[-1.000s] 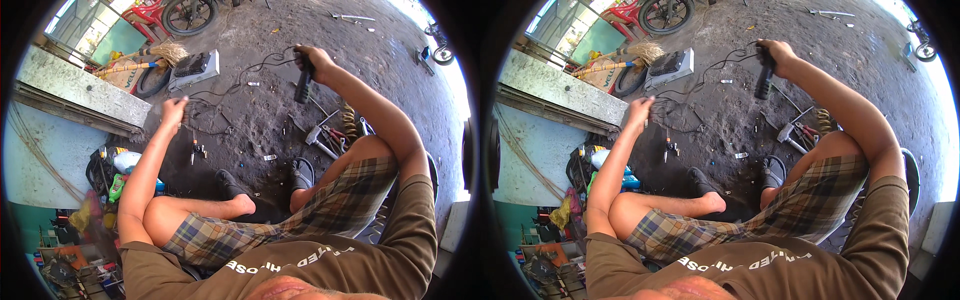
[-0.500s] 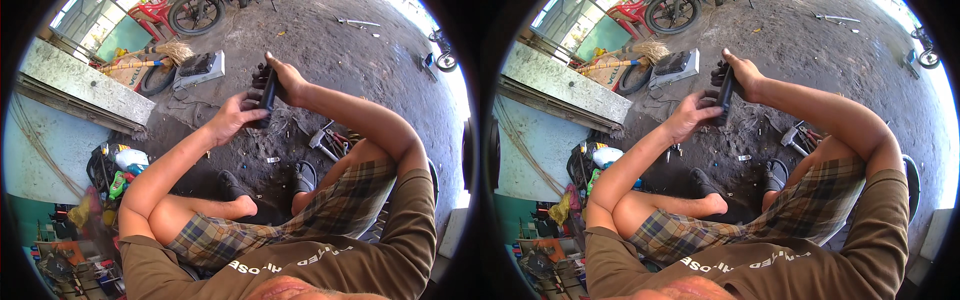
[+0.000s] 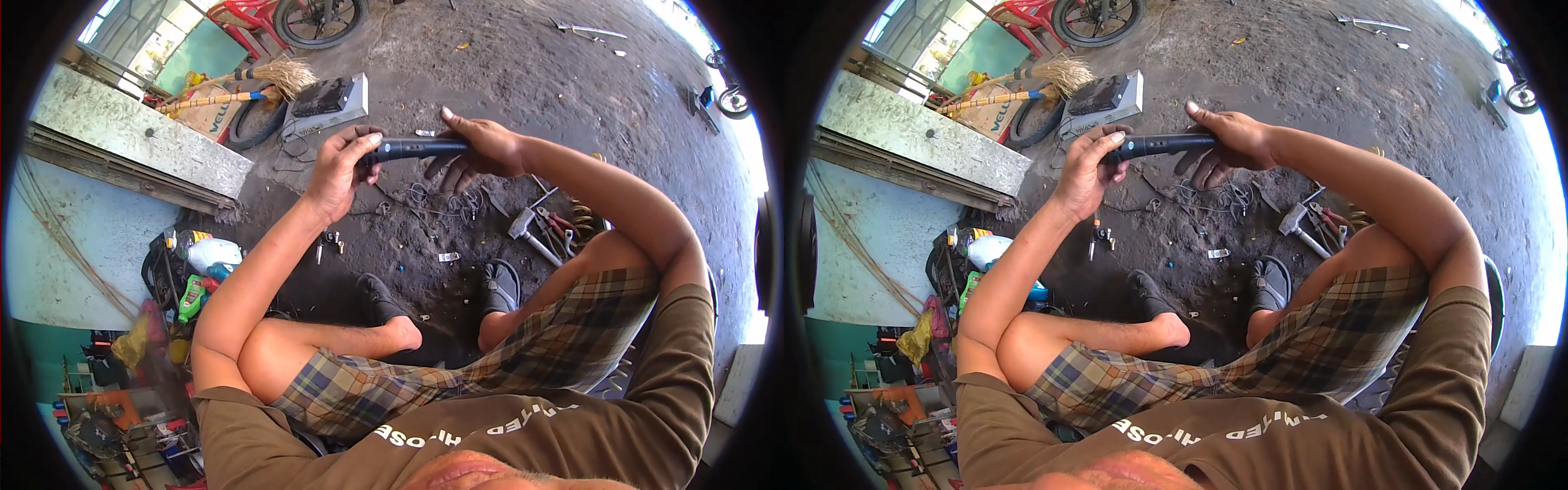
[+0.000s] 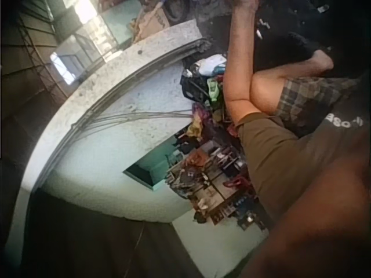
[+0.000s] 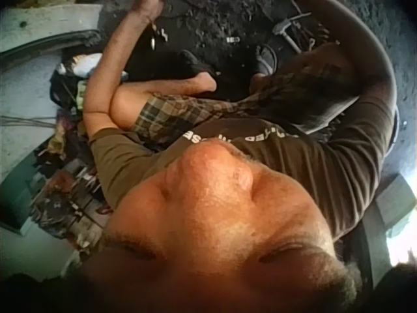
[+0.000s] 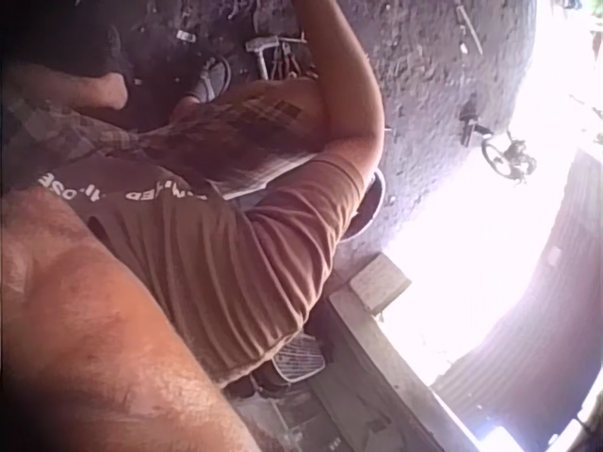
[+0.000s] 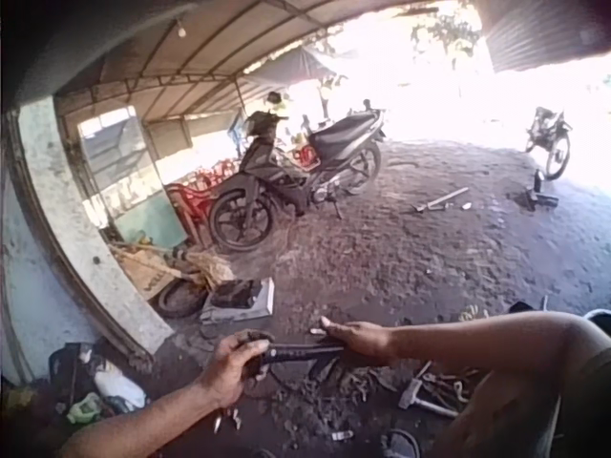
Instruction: The person sits on the floor and assembles a mechanical device, likely a bicycle brake lever. They insert a small orange component into a black housing, attach a long black lever arm, and secure it using a screwdriver. The person manipulates the parts to ensure they fit together correctly.
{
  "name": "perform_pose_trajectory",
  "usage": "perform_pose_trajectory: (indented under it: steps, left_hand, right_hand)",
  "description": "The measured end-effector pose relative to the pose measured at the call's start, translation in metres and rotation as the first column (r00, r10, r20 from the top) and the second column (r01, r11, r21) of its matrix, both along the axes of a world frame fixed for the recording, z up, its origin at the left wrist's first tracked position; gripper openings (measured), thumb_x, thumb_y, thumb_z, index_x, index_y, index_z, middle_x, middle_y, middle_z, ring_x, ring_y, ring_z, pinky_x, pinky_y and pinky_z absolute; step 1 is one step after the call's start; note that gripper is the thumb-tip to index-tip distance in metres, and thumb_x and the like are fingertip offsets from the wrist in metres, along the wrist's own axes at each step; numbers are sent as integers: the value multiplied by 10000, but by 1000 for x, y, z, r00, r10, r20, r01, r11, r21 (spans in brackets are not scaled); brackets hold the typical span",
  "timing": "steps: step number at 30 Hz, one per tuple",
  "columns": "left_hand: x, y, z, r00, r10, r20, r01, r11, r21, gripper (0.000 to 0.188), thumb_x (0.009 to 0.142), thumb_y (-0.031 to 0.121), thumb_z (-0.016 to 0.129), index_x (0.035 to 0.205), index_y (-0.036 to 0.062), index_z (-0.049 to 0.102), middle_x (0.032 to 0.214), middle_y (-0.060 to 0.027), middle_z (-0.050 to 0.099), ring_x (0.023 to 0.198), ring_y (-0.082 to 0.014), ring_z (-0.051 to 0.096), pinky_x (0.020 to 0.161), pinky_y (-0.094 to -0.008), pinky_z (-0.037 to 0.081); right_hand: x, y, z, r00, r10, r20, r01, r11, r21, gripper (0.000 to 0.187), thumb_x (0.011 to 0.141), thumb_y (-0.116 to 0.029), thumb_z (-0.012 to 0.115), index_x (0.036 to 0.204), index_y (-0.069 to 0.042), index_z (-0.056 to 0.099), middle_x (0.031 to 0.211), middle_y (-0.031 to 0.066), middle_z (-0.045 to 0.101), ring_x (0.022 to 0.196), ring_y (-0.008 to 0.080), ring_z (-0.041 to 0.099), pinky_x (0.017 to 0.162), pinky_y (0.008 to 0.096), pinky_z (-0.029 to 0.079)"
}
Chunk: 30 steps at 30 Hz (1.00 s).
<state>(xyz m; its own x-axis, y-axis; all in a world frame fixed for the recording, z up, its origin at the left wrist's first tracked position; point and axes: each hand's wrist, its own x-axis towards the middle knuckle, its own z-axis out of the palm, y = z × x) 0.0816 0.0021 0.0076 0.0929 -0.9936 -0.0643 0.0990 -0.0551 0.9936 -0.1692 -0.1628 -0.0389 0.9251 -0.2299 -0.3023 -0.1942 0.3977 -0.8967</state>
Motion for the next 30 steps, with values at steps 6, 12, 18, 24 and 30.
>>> perform_pose_trajectory:
  steps: [6, 12, 18, 24, 30]
  left_hand:
    - [-11, -1, 9, 999, -51, 20, 54, 966, -255, 464, 922, -15, 770, 1355, 42, 613, 1357, -126, 687, 1187, -139, 648, 978, -308, 555]
    - [-9, 6, 13, 986, -150, 72, 163, 953, -255, 602, 858, -113, 767, 1415, 44, 598, 1402, -109, 659, 1256, -155, 626, 1109, -335, 513]
    - [-9, 4, 16, 977, -187, 104, 209, 933, -292, 639, 857, -122, 754, 1452, 43, 588, 1414, -108, 656, 1271, -157, 626, 1150, -343, 488]
    - [-10, 6, 18, 986, -158, 56, 168, 936, -308, 591, 849, -145, 750, 1404, 3, 611, 1413, -149, 667, 1304, -186, 636, 1148, -349, 508]
    - [-12, 6, 17, 970, -229, 85, 244, 919, -310, 570, 866, -130, 741, 1403, 6, 604, 1439, -163, 649, 1354, -230, 622, 1176, -395, 493]
  right_hand:
    - [-5, 3, 4, 992, 103, 79, -89, 983, -161, 537, 1050, -322, 712, 1434, 38, 605, 1138, 140, 766, 924, 185, 746, 791, 336, 625]
    - [-2, 3, -2, 989, 68, 133, -27, 958, -286, 563, 1001, -203, 774, 1486, 18, 594, 1204, 107, 762, 1016, 162, 729, 879, 314, 608]
    - [-2, 6, 5, 989, 50, 140, 36, 835, -549, 584, 895, -142, 870, 1407, 21, 640, 1181, 97, 769, 1064, 164, 713, 949, 353, 586]
    - [-3, 18, 24, 995, 59, 80, 28, 608, -794, 580, 813, -267, 947, 1214, 30, 650, 1108, 149, 748, 984, 189, 705, 884, 377, 573]
    - [4, 36, 27, 986, 93, 139, 64, 555, -830, 587, 862, -393, 906, 1147, 42, 635, 939, 124, 698, 859, 204, 653, 817, 407, 529]
